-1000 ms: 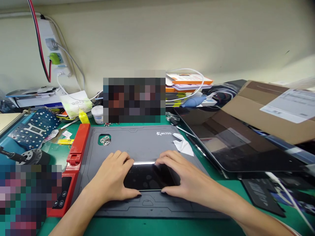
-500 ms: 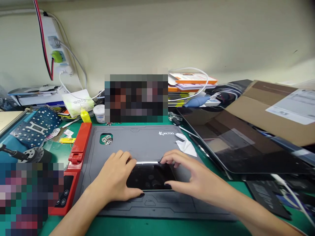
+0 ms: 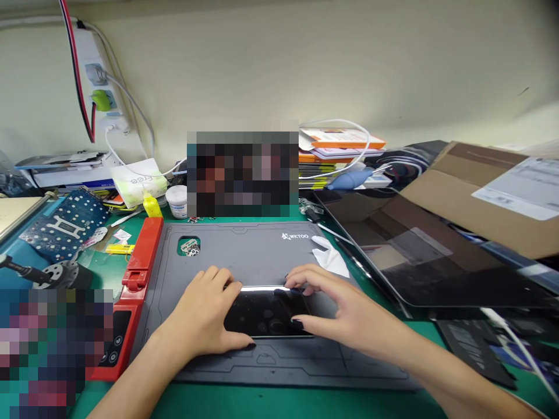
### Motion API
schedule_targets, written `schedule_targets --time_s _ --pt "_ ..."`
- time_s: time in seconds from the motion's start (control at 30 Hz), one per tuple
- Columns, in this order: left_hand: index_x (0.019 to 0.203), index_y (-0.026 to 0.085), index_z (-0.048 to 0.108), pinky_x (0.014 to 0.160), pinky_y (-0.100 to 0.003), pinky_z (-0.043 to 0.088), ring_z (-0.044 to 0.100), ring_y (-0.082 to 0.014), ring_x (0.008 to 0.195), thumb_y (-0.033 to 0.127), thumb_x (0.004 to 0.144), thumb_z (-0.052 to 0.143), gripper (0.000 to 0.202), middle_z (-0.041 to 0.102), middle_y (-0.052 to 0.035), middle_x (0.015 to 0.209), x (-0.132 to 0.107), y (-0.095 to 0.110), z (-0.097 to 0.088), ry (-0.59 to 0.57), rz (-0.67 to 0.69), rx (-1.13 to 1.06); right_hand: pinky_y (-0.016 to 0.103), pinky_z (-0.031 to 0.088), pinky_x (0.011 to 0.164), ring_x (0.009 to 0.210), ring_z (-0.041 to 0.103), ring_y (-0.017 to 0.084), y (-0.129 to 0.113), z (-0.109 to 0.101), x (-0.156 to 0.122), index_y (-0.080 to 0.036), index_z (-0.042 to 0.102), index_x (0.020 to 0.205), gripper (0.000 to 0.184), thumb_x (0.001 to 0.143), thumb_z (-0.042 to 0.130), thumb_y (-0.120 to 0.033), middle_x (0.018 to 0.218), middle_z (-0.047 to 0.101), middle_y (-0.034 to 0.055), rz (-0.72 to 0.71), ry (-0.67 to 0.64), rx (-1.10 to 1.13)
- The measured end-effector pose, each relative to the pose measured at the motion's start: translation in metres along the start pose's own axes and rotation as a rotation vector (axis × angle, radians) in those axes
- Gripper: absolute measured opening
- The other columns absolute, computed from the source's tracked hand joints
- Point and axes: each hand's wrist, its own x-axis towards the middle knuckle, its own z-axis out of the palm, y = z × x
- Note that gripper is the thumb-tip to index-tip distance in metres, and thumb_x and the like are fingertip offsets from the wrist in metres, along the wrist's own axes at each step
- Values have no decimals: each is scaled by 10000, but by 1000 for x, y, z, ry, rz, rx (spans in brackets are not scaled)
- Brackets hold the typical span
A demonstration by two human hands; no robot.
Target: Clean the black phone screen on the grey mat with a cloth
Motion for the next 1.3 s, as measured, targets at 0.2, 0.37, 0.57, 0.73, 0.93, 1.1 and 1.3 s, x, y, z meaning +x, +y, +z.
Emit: schedule_targets --time_s 0.2,0.37,0.57,0.73,0.93,1.1,1.3 --pt "1114 160 602 803 -422 459 519 -287 973 523 641 854 647 587 -100 1124 1 0 0 1 -6 1 368 485 838 961 566 227 3 0 1 -239 612 966 215 773 635 -329 1080 606 56 10 10 49" --pt "1080 152 611 797 -425 460 514 -287 958 556 650 836 632 588 -103 1107 1 3 0 0 -15 21 379 488 837 962 571 236 4 -2 5 -228 610 962 263 776 629 -413 1069 610 72 71 21 130" --pt "1067 154 610 815 -443 459 512 -294 968 541 685 808 579 586 -110 1110 1 5 1 -5 -28 28 389 504 818 909 581 239 3 -3 5 -217 615 939 325 762 634 -489 1033 627 84 112 21 170" --pt "1066 159 607 813 -436 457 513 -294 967 542 674 816 586 587 -109 1115 0 6 -1 -6 -22 16 402 496 850 987 569 257 8 -1 4 -234 626 969 290 802 621 -471 1086 617 83 84 51 128" --pt "1063 159 594 775 -401 451 542 -263 920 522 824 697 447 615 -92 1072 1 5 0 100 7 51 403 519 846 996 579 263 5 -3 4 -224 628 952 309 800 621 -492 1079 624 95 85 56 149" --pt "763 178 548 612 -326 353 505 -186 669 239 1013 365 315 576 -36 736 2 -2 5 424 72 210 396 505 864 1025 575 257 8 -2 2 -231 626 984 286 840 600 -476 1093 620 84 50 36 132" --pt "677 190 499 558 -318 277 446 -145 528 183 1009 315 380 533 -2 612 2 -8 4 450 83 239 394 519 850 990 586 252 8 -1 3 -232 634 959 269 839 583 -467 1077 623 85 61 54 145"
